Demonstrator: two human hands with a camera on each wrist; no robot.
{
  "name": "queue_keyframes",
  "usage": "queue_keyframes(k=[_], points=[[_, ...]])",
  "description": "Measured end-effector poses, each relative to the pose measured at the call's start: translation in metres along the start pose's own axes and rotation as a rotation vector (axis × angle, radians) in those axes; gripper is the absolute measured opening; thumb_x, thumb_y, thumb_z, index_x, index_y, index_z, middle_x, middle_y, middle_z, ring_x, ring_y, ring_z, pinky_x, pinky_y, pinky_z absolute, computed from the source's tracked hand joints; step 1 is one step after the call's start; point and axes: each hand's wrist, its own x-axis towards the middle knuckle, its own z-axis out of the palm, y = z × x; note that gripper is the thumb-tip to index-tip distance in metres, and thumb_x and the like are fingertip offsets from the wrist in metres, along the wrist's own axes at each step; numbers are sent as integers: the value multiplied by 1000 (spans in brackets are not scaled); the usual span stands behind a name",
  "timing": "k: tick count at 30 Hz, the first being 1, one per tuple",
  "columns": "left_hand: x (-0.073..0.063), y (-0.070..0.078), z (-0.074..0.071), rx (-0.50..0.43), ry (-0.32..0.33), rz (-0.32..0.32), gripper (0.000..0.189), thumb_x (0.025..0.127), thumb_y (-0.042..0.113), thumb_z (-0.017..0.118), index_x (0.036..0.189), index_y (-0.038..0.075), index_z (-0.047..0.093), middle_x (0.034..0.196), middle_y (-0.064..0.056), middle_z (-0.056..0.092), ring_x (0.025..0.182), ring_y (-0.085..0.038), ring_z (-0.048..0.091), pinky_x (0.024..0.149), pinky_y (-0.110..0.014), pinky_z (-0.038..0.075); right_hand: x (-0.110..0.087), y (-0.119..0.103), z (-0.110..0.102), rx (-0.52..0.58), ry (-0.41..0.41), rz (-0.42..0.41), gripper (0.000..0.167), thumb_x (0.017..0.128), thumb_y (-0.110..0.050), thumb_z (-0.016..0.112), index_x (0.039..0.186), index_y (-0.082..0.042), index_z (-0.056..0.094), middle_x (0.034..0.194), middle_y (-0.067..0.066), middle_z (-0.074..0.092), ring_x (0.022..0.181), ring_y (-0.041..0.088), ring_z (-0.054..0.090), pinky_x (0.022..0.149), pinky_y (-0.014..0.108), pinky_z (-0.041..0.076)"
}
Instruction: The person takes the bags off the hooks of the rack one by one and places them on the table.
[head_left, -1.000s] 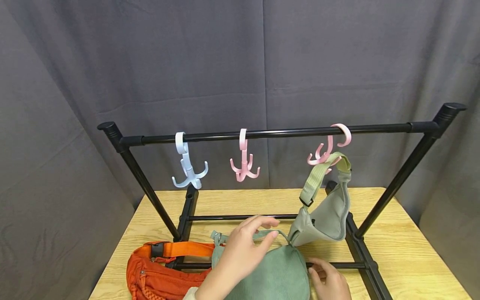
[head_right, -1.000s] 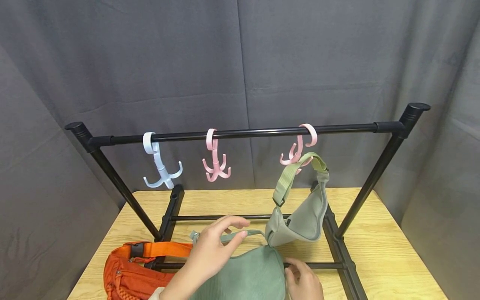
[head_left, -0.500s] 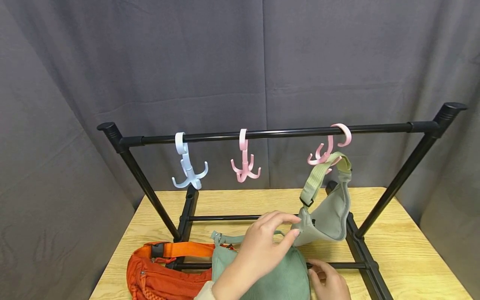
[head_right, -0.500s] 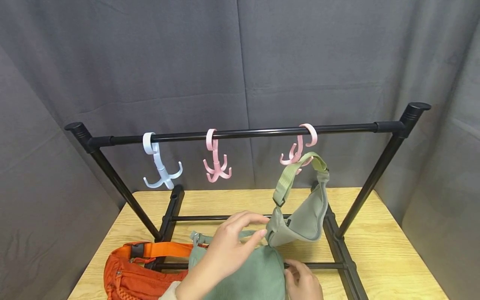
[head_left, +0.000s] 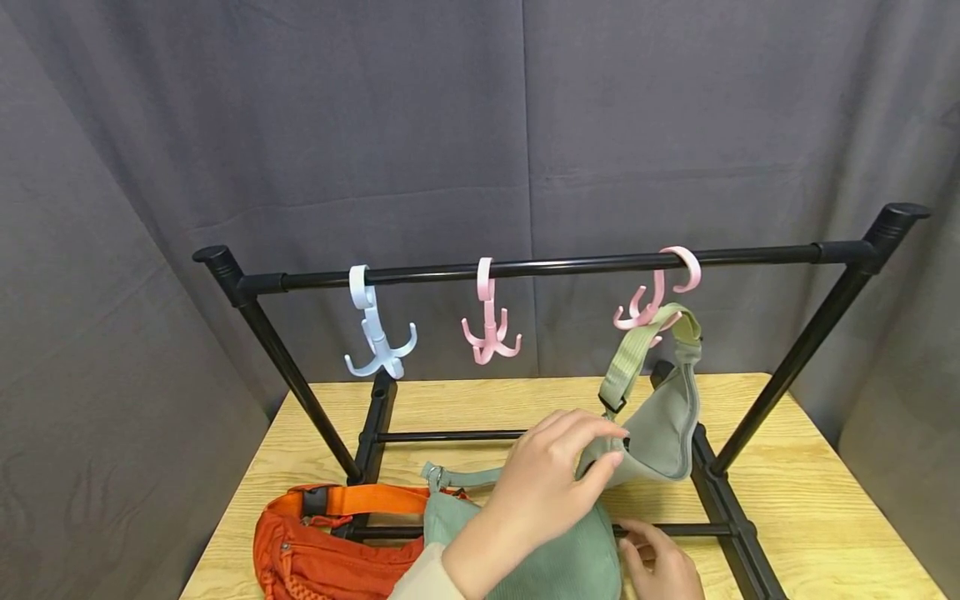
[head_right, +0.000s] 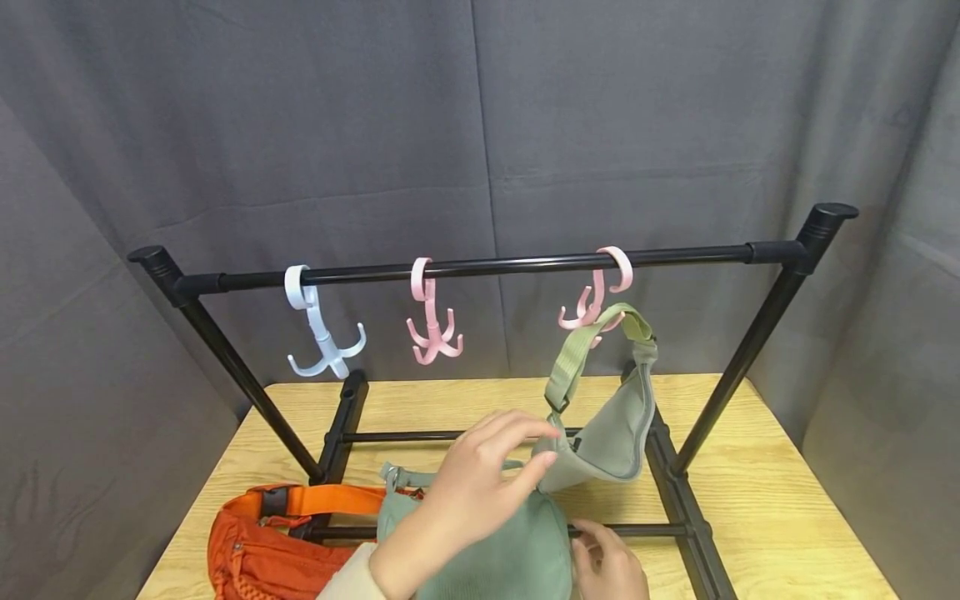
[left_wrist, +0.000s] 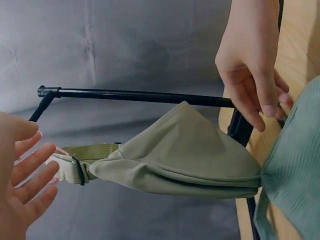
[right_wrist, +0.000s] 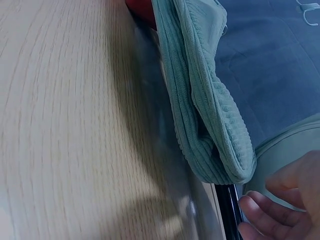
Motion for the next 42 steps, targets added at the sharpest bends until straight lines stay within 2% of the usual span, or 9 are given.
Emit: queue_keyframes(k=[5,10,17,24,26,36,42], points=[[12,4,-1,27,30,99,18,96,24,67,113,19,70,113,8,68,108,-7,61,96,-19,45,-1,1,-2,-8,26,22,23,92,-6,65,114,3,69,89,7,68,75,22,66,66,37,57],[21,7,-4,103,71,190,17,94,21,69,111,18,71,112,7,68,106,-9,62,96,-19,46,-2,3,-6,-17,21,47,25,94,-9,64,115,2,68,92,8,69,78,25,67,66,39,56],[34,11,-9,206,58,255,22,94,21,68,115,17,71,114,6,69,109,-11,62,104,-19,39,-5,6,-8,-13,31,50,24,94,-9,62,114,3,68,97,11,70,83,27,68,68,39,57],[50,13,-10,419,56,406,22,96,26,62,115,18,71,113,7,69,107,-11,62,101,-21,42,-3,5,-10,-18,12,83,26,96,-12,62,116,3,68,98,12,70,83,28,68,67,41,56],[54,13,-10,449,62,435,22,97,27,61,115,18,72,113,7,69,107,-11,62,100,-21,42,-3,5,-10,-24,17,86,26,96,-12,62,116,2,68,99,12,70,82,28,67,67,41,56],[69,18,-12,498,99,486,22,98,25,58,112,19,74,110,8,70,106,-10,63,99,-22,43,-4,6,-11,-38,41,74,25,95,-12,62,115,3,68,96,12,70,79,27,68,64,41,56],[80,21,-12,485,128,509,23,99,22,56,111,18,74,110,8,70,106,-10,63,99,-21,43,-4,7,-14,-43,33,77,25,95,-11,62,115,2,69,95,10,69,78,26,68,63,39,55]])
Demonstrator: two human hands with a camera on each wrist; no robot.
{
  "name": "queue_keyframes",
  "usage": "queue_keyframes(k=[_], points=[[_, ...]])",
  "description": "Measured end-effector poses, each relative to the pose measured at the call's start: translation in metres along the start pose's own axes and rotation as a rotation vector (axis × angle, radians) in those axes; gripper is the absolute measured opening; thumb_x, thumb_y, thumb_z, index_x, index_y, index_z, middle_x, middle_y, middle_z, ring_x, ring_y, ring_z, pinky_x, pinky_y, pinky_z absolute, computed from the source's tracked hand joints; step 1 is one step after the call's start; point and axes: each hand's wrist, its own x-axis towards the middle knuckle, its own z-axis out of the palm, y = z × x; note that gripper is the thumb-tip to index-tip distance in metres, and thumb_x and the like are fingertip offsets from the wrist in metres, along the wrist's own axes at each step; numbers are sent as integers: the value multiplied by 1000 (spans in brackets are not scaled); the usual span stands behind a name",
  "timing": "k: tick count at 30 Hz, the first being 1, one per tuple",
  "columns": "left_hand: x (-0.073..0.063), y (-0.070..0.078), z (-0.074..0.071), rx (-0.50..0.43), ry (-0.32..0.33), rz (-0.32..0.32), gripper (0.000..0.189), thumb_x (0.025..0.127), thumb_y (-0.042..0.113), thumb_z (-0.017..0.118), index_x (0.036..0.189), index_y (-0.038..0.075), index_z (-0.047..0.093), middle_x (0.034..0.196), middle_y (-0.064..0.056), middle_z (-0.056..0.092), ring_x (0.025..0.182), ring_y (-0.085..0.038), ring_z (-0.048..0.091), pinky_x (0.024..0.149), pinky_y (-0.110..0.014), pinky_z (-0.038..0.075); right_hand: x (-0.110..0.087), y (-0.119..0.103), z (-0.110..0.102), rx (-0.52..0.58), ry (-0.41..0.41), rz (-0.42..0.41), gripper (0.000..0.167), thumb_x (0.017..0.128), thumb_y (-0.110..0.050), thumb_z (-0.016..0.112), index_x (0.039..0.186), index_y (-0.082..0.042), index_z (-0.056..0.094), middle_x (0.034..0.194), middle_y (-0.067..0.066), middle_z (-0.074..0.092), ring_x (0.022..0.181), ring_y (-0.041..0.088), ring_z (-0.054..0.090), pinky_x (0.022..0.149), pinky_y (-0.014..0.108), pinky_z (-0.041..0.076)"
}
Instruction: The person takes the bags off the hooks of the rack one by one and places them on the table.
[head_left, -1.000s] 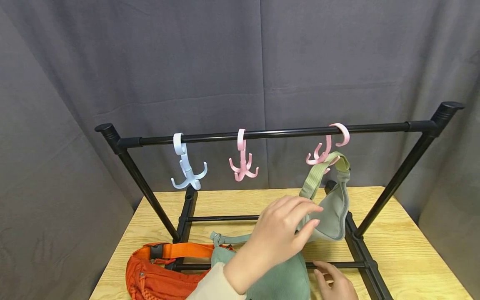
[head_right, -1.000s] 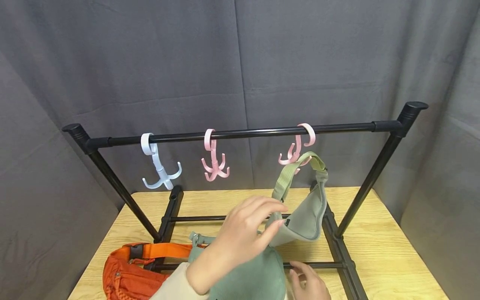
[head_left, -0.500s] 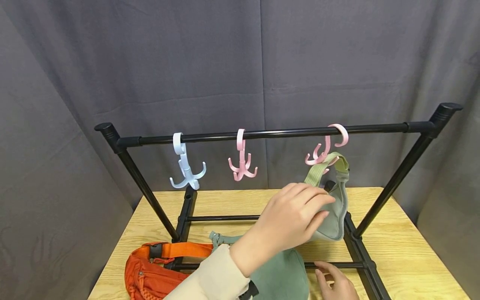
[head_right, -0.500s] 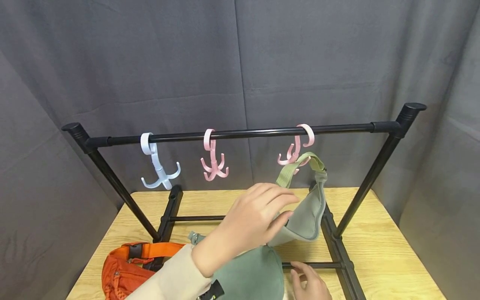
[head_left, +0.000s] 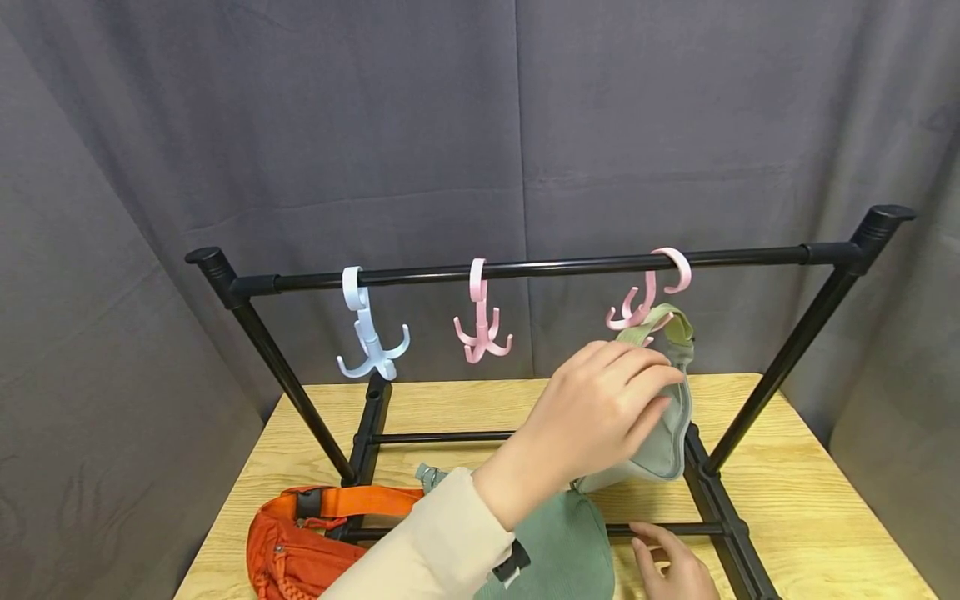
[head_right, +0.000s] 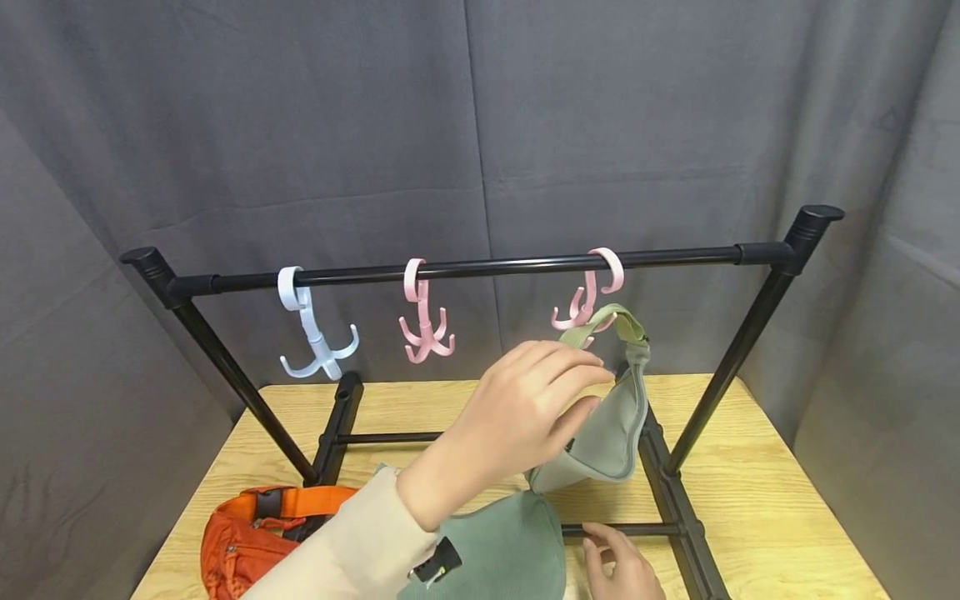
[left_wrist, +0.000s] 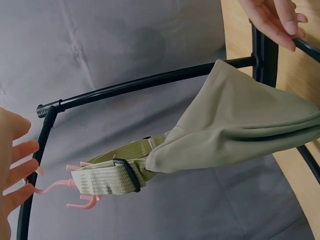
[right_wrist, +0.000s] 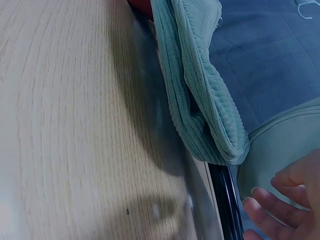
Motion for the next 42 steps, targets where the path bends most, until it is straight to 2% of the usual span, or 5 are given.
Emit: queue_keyframes(k=[7,14,23,27,42], points=[[9,-4,1,32,34,55,27,101,19,49,110,18,75,106,8,70,105,-9,62,98,-21,43,-1,2,2,-4,4,-14,24,94,-11,62,113,2,69,93,8,70,76,23,68,63,37,56],[20,-8,3,71,60,76,29,101,18,48,106,20,76,103,11,71,102,-8,63,94,-21,45,-3,3,1,0,13,-20,23,94,-10,63,113,1,70,94,9,70,75,22,68,65,37,57],[33,-16,2,123,55,99,31,99,14,46,107,20,75,103,10,70,102,-8,63,91,-21,45,-3,2,1,-12,21,-5,23,94,-10,63,113,1,69,96,11,71,76,24,69,66,39,57],[37,-19,1,117,37,81,32,100,15,45,109,20,75,105,10,70,102,-9,62,94,-21,44,-3,3,1,-14,20,-5,23,94,-10,63,113,1,69,96,11,71,76,24,69,65,39,57],[51,-30,-2,112,80,-41,25,96,19,54,111,17,74,113,3,70,111,-14,62,107,-23,37,-6,4,3,-3,27,25,22,95,-11,63,113,1,70,97,13,70,79,27,68,69,43,57]])
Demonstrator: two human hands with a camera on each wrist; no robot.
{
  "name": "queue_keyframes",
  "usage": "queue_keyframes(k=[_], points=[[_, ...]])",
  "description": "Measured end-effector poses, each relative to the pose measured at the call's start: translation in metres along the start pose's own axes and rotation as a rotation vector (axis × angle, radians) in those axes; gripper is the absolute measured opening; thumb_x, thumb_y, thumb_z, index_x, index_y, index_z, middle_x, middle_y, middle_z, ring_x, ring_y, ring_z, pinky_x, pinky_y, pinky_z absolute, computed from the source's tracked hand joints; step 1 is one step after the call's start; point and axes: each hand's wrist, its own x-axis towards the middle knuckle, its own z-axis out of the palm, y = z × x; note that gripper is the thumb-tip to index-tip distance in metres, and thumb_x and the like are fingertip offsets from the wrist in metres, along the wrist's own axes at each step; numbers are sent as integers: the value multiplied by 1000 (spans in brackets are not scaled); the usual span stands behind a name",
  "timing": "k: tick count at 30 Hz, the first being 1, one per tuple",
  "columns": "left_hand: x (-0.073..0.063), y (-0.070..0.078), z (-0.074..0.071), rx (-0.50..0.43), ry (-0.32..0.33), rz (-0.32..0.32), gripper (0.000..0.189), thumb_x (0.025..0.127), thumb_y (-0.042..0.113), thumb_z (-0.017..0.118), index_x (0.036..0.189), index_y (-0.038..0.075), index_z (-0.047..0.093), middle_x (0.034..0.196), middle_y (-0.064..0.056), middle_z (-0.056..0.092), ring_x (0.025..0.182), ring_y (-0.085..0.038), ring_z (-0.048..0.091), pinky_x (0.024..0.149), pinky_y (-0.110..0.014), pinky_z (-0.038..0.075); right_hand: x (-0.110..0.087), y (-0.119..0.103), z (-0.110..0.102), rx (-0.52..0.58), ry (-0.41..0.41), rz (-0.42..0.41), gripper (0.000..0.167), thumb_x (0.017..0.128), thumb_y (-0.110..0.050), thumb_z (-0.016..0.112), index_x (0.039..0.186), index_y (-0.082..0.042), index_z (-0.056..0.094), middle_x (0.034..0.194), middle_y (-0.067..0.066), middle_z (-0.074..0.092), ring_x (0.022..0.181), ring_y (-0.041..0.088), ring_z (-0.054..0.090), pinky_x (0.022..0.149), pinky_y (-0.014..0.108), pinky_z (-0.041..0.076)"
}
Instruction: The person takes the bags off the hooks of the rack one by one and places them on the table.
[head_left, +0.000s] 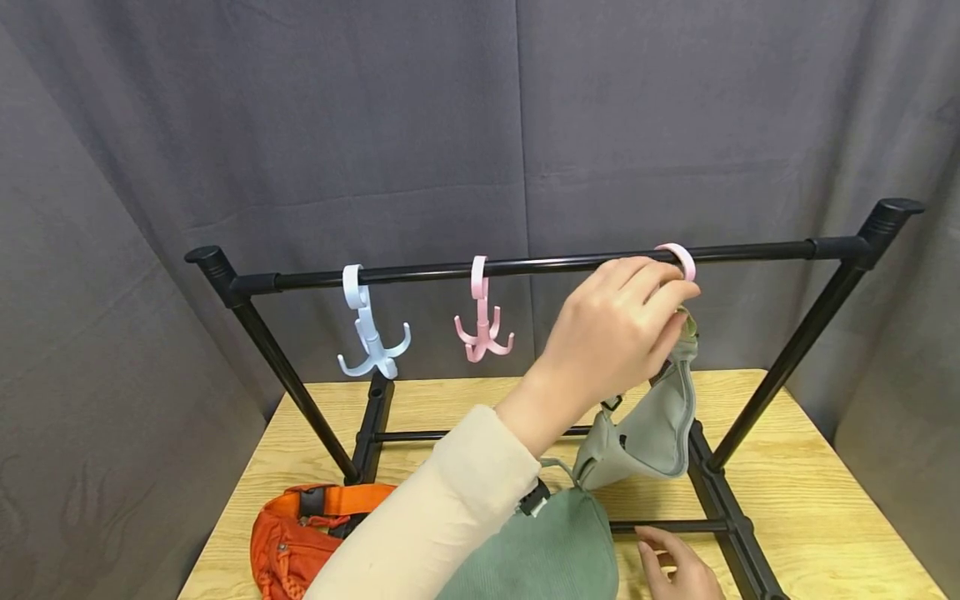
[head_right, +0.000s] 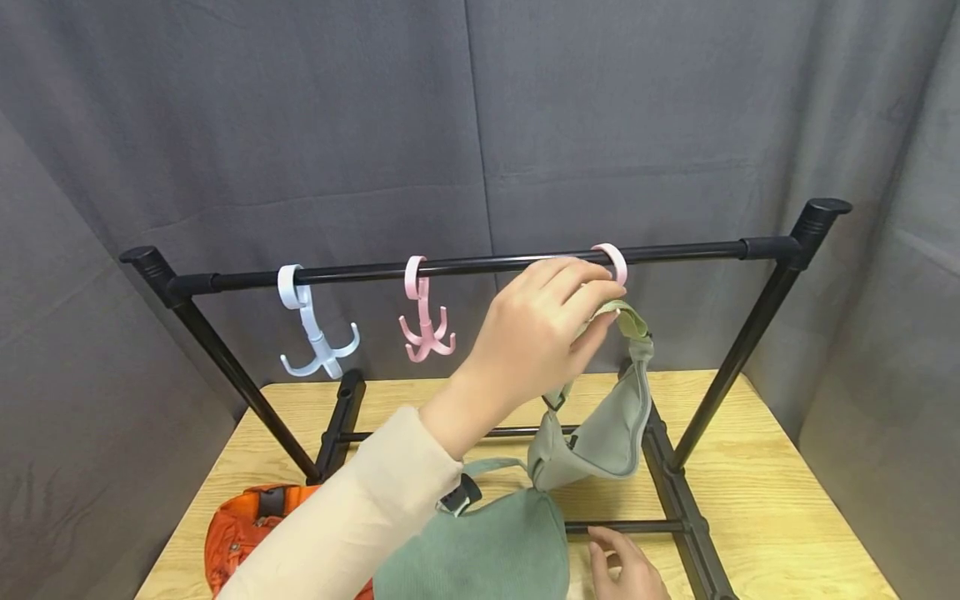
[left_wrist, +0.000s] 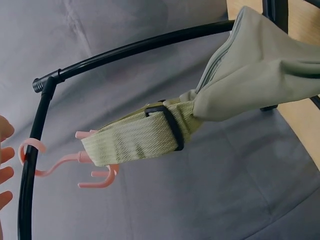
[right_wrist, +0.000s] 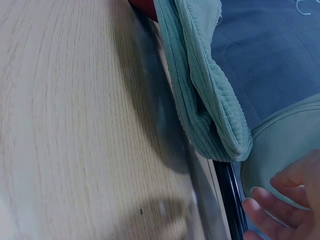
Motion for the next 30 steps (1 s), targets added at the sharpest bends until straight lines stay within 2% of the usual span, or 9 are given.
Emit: queue_keyframes(k=[10,17,23,30], points=[[15,-3,2,11,-67,-14,27,97,22,53,117,18,71,120,3,67,117,-15,58,111,-27,32,0,2,-1,10,17,-3,22,95,-9,62,112,2,69,99,15,71,83,29,69,70,41,57],[22,-7,7,24,-88,-29,27,97,24,55,117,18,71,119,3,66,115,-15,59,107,-24,37,0,5,-2,2,23,3,22,94,-9,63,112,1,70,98,15,71,80,29,69,68,42,57],[29,-9,11,41,-166,-65,31,98,33,55,123,22,69,122,6,64,115,-13,59,105,-23,38,0,11,-4,-2,41,-4,22,94,-9,63,113,2,70,100,17,71,80,30,69,67,41,57],[30,-11,15,51,-245,-99,35,99,37,53,128,23,65,126,8,63,119,-11,57,107,-22,35,1,11,-5,2,39,-7,22,94,-9,62,113,2,69,101,17,71,84,31,68,68,40,57]])
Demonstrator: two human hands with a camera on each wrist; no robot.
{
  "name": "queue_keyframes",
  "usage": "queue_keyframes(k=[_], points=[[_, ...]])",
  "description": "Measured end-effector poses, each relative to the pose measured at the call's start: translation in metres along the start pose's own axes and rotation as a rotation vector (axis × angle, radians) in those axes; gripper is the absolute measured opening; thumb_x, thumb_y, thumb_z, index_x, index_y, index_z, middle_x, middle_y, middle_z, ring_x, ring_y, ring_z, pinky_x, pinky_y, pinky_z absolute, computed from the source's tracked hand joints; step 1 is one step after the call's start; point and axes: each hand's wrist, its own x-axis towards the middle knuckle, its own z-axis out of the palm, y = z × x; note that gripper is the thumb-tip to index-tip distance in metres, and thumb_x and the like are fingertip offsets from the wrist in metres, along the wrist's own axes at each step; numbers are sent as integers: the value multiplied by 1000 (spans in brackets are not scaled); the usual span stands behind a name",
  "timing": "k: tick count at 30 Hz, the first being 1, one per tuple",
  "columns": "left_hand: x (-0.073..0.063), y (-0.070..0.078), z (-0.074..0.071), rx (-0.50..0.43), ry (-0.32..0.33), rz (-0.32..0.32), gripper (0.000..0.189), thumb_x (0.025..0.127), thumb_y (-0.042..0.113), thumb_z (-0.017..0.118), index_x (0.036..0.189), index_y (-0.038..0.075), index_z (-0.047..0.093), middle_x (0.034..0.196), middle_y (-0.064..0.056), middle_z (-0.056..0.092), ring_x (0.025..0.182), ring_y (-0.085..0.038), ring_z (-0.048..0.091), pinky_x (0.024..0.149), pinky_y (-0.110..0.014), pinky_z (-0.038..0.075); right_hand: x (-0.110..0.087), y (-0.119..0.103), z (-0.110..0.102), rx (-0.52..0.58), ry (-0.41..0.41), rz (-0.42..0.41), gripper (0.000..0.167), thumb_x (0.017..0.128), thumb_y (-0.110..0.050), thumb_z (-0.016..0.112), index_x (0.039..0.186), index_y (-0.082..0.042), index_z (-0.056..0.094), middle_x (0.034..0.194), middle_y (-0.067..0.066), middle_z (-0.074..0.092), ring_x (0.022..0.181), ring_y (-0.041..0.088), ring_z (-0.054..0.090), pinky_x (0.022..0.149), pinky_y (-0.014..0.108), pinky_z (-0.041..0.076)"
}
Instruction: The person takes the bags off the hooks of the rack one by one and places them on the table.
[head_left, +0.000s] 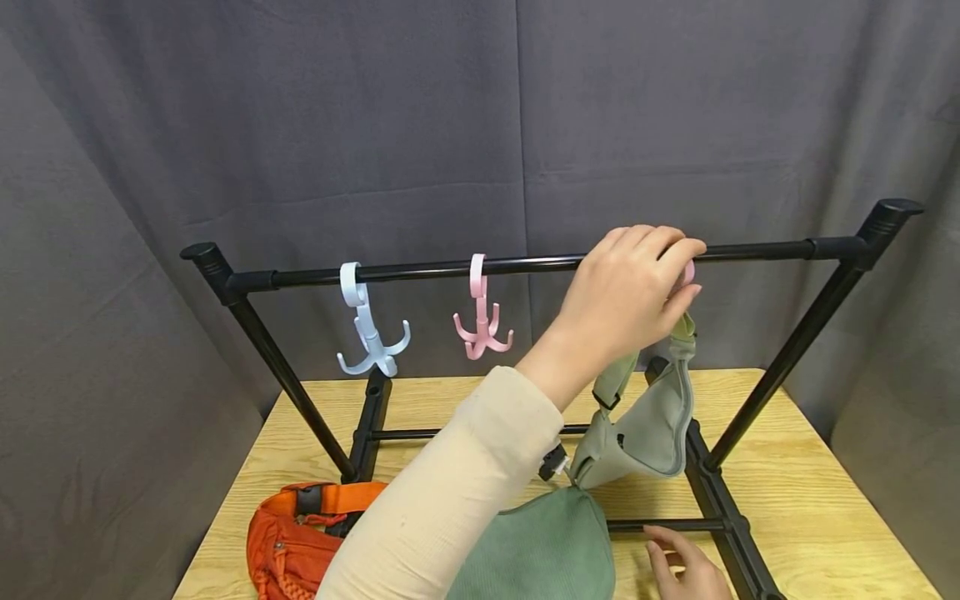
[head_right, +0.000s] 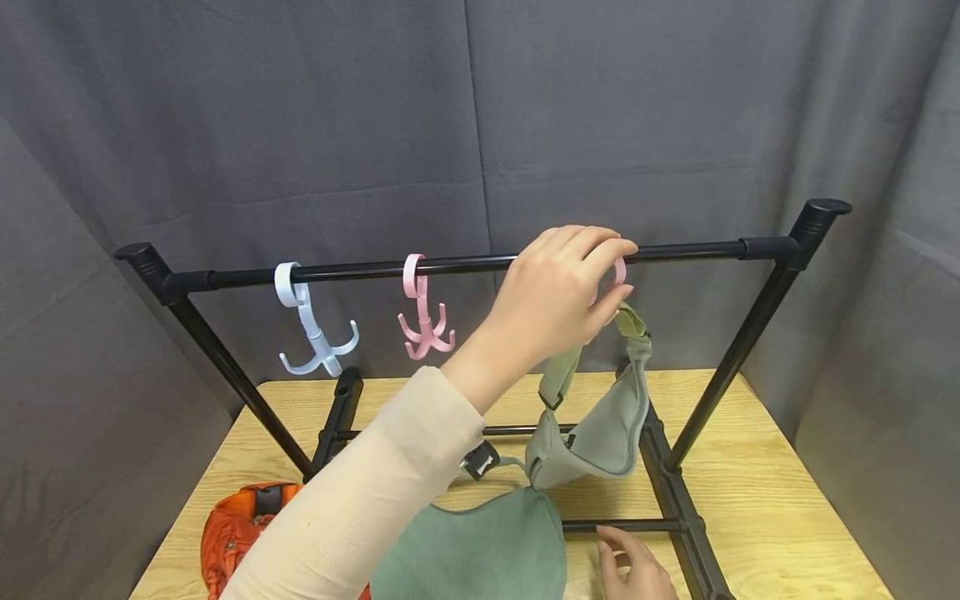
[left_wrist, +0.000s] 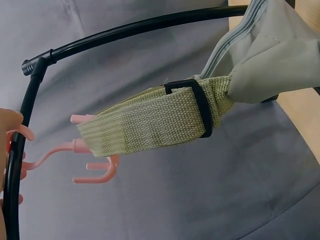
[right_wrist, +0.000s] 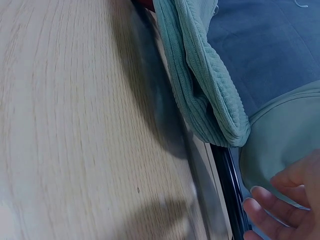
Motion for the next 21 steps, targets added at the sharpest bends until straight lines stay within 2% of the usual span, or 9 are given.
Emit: queue_keyframes(k=[3,13,16,21], points=[[0,0,2,2,3,5,36,99,36,53,130,21,64,127,8,63,119,-11,57,106,-22,36,0,0,0,4,-1,-9,22,94,-9,62,112,3,70,100,16,71,84,30,68,68,40,57],[-3,1,8,-25,74,-10,34,100,27,48,129,19,66,127,6,65,118,-8,59,103,-20,39,0,0,-4,15,-26,1,25,96,-9,60,115,4,68,105,20,70,87,32,68,69,41,58],[-3,2,7,-39,69,-20,34,101,27,49,128,19,67,127,6,65,117,-8,59,102,-19,39,-1,0,-7,9,-1,2,25,96,-11,60,115,3,69,104,19,70,86,32,69,67,40,58],[-3,2,5,-58,64,-28,33,100,28,50,128,19,67,126,6,65,115,-7,60,103,-18,38,-3,-4,-15,-17,90,0,23,96,-12,63,113,0,71,98,16,72,82,30,69,63,37,56]])
